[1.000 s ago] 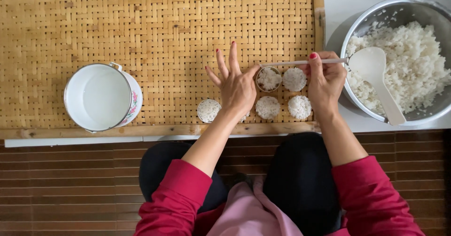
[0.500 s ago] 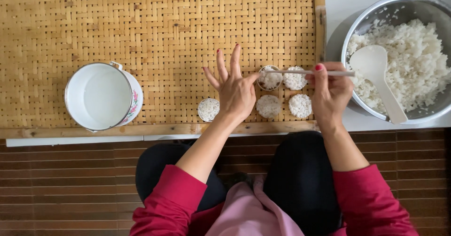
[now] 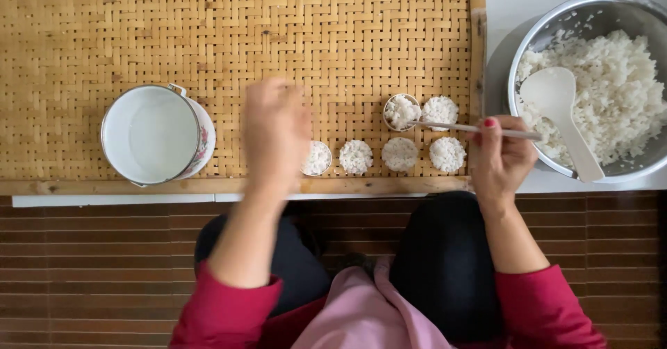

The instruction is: Forming rice cakes by filling a circular mold with rice and pressing it down with a tool on a bamboo mat.

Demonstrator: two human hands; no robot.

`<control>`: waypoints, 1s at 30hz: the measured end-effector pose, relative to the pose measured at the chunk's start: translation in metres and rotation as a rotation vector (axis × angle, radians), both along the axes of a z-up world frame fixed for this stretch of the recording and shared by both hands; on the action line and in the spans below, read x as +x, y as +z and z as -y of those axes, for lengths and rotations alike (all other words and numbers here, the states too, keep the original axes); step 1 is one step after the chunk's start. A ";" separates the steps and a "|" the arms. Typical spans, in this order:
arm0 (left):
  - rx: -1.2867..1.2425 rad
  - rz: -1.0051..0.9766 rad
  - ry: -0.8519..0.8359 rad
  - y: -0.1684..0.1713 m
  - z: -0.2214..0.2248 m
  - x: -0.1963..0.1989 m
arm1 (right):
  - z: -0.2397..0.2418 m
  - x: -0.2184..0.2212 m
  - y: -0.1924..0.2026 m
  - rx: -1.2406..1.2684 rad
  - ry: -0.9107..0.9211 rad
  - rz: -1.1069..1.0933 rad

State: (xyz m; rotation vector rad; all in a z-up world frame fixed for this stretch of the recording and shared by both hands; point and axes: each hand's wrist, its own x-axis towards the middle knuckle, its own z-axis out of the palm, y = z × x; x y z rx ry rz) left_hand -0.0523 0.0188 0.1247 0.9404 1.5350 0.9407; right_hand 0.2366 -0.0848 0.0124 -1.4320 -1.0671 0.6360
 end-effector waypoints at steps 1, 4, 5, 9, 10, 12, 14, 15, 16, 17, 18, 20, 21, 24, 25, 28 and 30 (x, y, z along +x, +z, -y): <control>-0.001 0.000 -0.002 -0.006 0.000 -0.032 | -0.001 -0.002 0.003 -0.001 -0.002 0.000; 0.251 -1.264 -0.294 -0.023 -0.004 -0.118 | -0.001 -0.006 0.010 -0.081 0.039 0.016; 0.156 -1.343 -0.272 -0.028 -0.007 -0.142 | -0.001 -0.007 0.010 -0.002 0.025 -0.008; 0.009 -1.445 -0.288 -0.067 -0.008 -0.220 | 0.003 -0.009 0.012 0.043 -0.013 -0.013; 0.008 -1.450 -0.289 -0.074 -0.010 -0.229 | 0.000 -0.009 0.010 0.042 -0.014 -0.019; -0.371 -1.509 -0.397 -0.092 -0.013 -0.242 | -0.003 -0.007 0.007 0.002 0.063 0.147; -0.409 -1.508 -0.413 -0.100 -0.014 -0.248 | 0.000 -0.007 0.008 0.034 0.047 0.108; -0.449 -1.505 -0.425 -0.105 -0.014 -0.250 | 0.002 -0.006 0.009 0.066 0.034 0.071; -0.451 -1.505 -0.428 -0.105 -0.016 -0.249 | 0.004 -0.008 0.011 0.063 0.034 0.071; -0.441 -1.548 -0.382 -0.105 -0.018 -0.248 | 0.006 -0.009 0.014 0.054 0.034 0.068; -0.430 -1.591 -0.334 -0.105 -0.021 -0.246 | 0.009 -0.011 0.017 0.045 0.033 0.064; -0.440 -1.617 -0.333 -0.107 -0.024 -0.246 | 0.007 -0.009 0.009 0.034 0.060 0.080; -0.447 -1.640 -0.331 -0.108 -0.026 -0.245 | 0.006 -0.008 0.005 0.025 0.086 0.100; -0.384 -1.693 -0.288 -0.118 -0.022 -0.256 | 0.006 -0.011 0.018 0.038 0.051 0.154; -0.385 -1.693 -0.289 -0.121 -0.019 -0.259 | 0.004 -0.011 0.018 0.037 0.052 0.153; -0.138 -1.673 -0.213 -0.122 -0.011 -0.261 | 0.004 -0.009 0.012 0.025 0.109 0.195; -0.119 -1.657 -0.211 -0.110 -0.010 -0.252 | 0.002 -0.001 0.000 0.128 0.098 0.085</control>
